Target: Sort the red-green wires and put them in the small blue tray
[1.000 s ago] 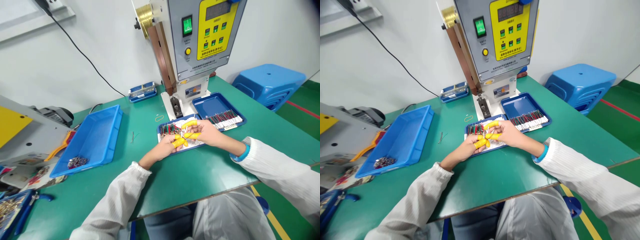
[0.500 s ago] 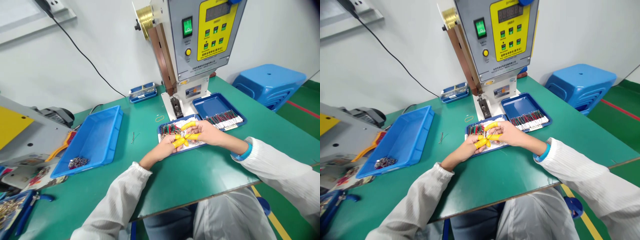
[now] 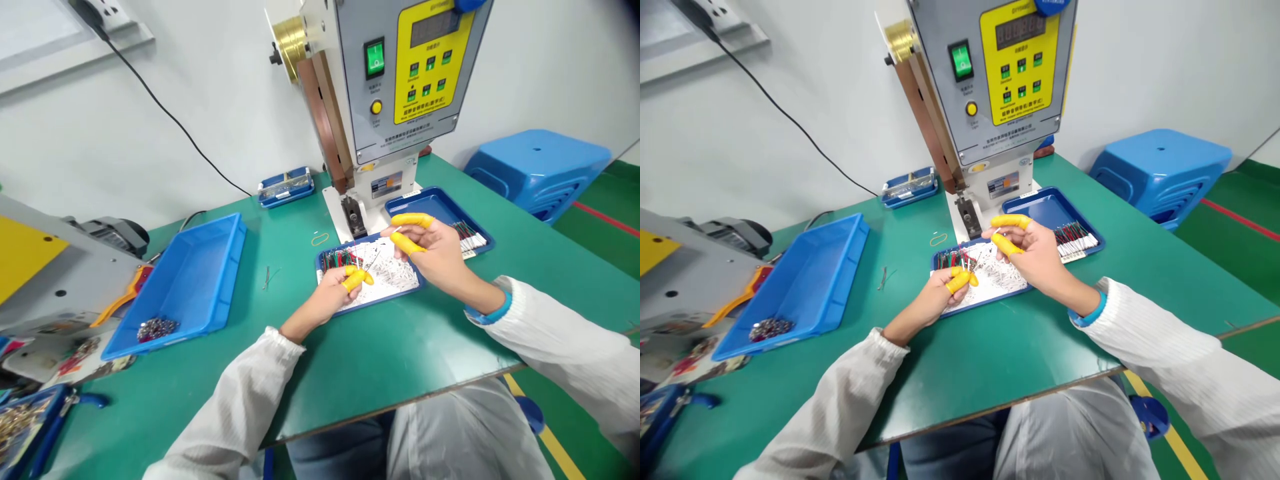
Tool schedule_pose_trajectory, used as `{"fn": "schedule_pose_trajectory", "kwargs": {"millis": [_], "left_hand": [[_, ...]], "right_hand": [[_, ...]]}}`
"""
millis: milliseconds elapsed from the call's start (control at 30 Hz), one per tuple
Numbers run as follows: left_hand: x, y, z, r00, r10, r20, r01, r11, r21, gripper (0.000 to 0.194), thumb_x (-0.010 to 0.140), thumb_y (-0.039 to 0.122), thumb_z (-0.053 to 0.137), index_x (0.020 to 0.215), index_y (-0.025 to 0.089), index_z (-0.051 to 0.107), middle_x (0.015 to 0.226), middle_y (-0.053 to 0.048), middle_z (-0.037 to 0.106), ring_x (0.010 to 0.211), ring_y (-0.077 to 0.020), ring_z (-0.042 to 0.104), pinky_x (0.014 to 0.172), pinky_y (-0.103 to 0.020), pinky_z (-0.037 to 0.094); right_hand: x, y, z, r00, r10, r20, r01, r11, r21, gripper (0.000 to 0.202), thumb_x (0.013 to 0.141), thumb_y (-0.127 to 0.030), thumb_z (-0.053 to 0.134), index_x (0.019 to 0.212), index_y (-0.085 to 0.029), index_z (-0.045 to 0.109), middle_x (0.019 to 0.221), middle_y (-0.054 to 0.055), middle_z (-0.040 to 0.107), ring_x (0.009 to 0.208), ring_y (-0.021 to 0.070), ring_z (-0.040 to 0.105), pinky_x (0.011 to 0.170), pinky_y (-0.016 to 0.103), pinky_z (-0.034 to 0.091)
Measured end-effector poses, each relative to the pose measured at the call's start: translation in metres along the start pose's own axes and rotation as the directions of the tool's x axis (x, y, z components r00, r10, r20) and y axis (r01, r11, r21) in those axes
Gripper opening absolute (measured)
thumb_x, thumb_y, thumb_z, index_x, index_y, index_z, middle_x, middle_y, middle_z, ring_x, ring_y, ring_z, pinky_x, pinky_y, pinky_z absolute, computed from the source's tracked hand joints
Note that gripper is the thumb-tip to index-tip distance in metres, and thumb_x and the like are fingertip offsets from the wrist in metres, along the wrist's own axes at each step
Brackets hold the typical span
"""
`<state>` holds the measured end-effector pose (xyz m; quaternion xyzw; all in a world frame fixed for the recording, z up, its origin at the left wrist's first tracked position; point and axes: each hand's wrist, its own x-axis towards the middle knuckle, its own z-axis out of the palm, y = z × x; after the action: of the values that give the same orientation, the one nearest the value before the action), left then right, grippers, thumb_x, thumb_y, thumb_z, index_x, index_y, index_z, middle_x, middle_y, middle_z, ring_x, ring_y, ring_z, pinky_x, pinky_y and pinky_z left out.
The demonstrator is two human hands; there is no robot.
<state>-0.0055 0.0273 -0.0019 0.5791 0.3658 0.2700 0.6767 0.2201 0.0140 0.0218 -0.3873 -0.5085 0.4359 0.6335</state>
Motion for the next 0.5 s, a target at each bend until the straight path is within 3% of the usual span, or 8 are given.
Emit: {"fn": "schedule_pose_trajectory", "kwargs": {"millis": [233,500], "left_hand": [[-0.0006,0.0023,0.0017,1.000,-0.006,-0.001,0.006,1.000,-0.005,0.047,0.088,0.059,0.070,0.084,0.013,0.062,0.055,0.008,0.043,0.043,-0.0036,0.027,0.044,-0.020,0.018],[-0.0005,0.0012,0.0008,1.000,-0.013,0.001,0.013,1.000,0.004,0.049,0.087,0.061,0.070,0.083,0.013,0.061,0.055,0.007,0.044,0.043,-0.0039,0.027,0.045,-0.021,0.017]], "right_hand": [[-0.0044,-0.0012,0.0028,0.987,0.070,0.145,-0.081,0.994,0.075,0.041,0.083,-0.040,0.083,0.115,-0.023,0.064,0.107,0.007,0.078,0.049,0.0096,0.062,0.049,0.029,0.053],[-0.0047,-0.0004,0.0027,0.985,0.071,0.160,-0.082,0.994,0.065,0.041,0.083,-0.041,0.083,0.113,-0.021,0.064,0.108,0.009,0.079,0.045,0.0083,0.060,0.045,0.027,0.053]]}}
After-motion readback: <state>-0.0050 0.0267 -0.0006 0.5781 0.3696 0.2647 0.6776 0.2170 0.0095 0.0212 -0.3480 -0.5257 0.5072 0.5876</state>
